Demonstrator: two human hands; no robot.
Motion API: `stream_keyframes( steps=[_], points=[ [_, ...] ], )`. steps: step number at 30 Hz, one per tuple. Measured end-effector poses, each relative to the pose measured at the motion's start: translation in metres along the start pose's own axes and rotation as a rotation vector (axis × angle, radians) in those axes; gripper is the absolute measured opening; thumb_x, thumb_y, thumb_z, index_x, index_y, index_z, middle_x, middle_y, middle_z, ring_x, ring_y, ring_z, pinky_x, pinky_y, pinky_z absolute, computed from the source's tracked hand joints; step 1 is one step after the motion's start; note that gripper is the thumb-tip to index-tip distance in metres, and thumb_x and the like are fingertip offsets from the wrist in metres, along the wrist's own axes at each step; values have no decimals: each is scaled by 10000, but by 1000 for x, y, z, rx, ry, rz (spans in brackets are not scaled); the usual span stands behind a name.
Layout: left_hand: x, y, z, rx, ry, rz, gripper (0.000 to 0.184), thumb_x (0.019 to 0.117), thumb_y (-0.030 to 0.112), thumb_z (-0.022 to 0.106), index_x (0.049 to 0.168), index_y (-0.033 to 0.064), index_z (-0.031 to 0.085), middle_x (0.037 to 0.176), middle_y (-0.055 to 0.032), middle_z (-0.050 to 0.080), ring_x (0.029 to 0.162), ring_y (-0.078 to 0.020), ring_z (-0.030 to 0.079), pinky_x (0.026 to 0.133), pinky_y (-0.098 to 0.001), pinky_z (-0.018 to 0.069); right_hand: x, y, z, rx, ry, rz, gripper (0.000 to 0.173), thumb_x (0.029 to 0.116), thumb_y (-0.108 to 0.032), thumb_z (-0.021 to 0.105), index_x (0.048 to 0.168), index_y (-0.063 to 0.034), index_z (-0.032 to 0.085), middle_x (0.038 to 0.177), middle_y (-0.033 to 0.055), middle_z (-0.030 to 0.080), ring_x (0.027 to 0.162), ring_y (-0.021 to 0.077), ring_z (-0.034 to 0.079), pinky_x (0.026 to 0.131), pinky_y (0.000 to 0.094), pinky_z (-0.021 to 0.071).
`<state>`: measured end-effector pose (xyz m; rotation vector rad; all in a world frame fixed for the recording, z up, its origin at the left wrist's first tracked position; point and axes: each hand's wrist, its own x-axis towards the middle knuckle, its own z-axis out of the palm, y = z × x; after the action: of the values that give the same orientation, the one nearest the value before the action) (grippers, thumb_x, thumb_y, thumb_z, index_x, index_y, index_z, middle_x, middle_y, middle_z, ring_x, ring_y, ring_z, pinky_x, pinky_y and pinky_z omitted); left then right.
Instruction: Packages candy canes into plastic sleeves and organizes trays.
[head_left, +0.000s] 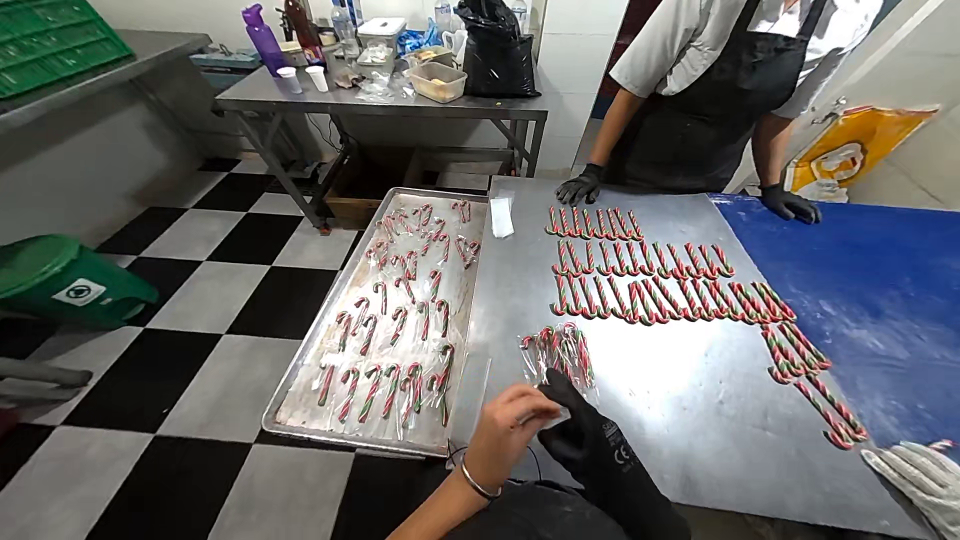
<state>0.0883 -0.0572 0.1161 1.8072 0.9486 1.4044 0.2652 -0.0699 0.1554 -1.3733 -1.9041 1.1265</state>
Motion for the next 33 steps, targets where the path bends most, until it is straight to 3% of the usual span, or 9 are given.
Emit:
stream_keyframes(
  steps=[4,8,11,16,18,21,25,30,33],
  points=[
    [2,-11,-1,34,-16,-123,288,932,218,761,1127,7,748,1135,-111,752,1108,-177,707,996,-339,574,7,24,-6,-81,304,-6,267,942,-158,651,1168,-51,745,966,53,774,779,132,734,737,349,625],
    [4,-94,-49,419,122,-805,775,828,441,836,1369,-48,573,1341,-280,595,1271,-426,558,1097,-563,435,42,74,-4,-131,611,13,200,936,-112,671,1061,15,762,1068,143,764,925,224,747,855,419,601],
    [-11,-142,-66,489,78,-1031,752,826,458,844,1327,-49,606,1298,-261,633,1238,-394,599,1088,-539,452,59,124,15,-122,613,71,234,961,-98,650,1132,31,744,1206,173,729,1100,292,717,990,465,557],
    [-31,-143,-63,425,189,-910,312,981,219,710,1174,-25,723,1078,-191,752,1013,-294,728,984,-487,539,16,178,-16,-679,471,-155,712,898,-620,605,1372,-89,647,1388,80,652,1334,295,578,1152,578,381],
    [-34,-140,-59,365,252,-885,315,992,155,689,1239,-39,691,1082,-213,749,988,-289,737,959,-466,553,2,207,-74,-848,424,-116,637,943,-533,584,1407,-98,622,1435,85,619,1384,314,530,1172,622,329],
    [-38,-136,-59,320,296,-864,278,1028,153,629,1199,-58,686,1078,-199,735,958,-206,714,932,-388,552,-11,263,-173,-946,509,335,591,1051,-357,470,1541,-27,431,1566,204,448,1479,393,375,1219,641,208],
    [-35,-122,-63,305,315,-913,298,1033,179,622,1198,-56,698,1130,-195,725,982,-163,681,931,-338,516,-32,285,-257,-752,608,908,490,1092,-199,411,1504,65,422,1503,311,464,1409,475,435,1154,638,323],
    [-29,-105,-66,259,376,-806,201,934,98,737,1063,-55,751,963,-102,783,846,-26,735,833,-199,581,-31,292,-220,-750,549,1057,453,1069,-278,436,1406,-2,561,1406,268,564,1346,440,507,1092,625,402],
    [-24,-97,-67,280,315,-678,212,974,124,669,1083,-48,730,935,-72,775,825,-19,725,806,-188,586,-33,222,-145,-638,489,996,485,1090,-250,407,1497,9,463,1453,305,507,1375,469,466,1125,610,369]
  ],
)
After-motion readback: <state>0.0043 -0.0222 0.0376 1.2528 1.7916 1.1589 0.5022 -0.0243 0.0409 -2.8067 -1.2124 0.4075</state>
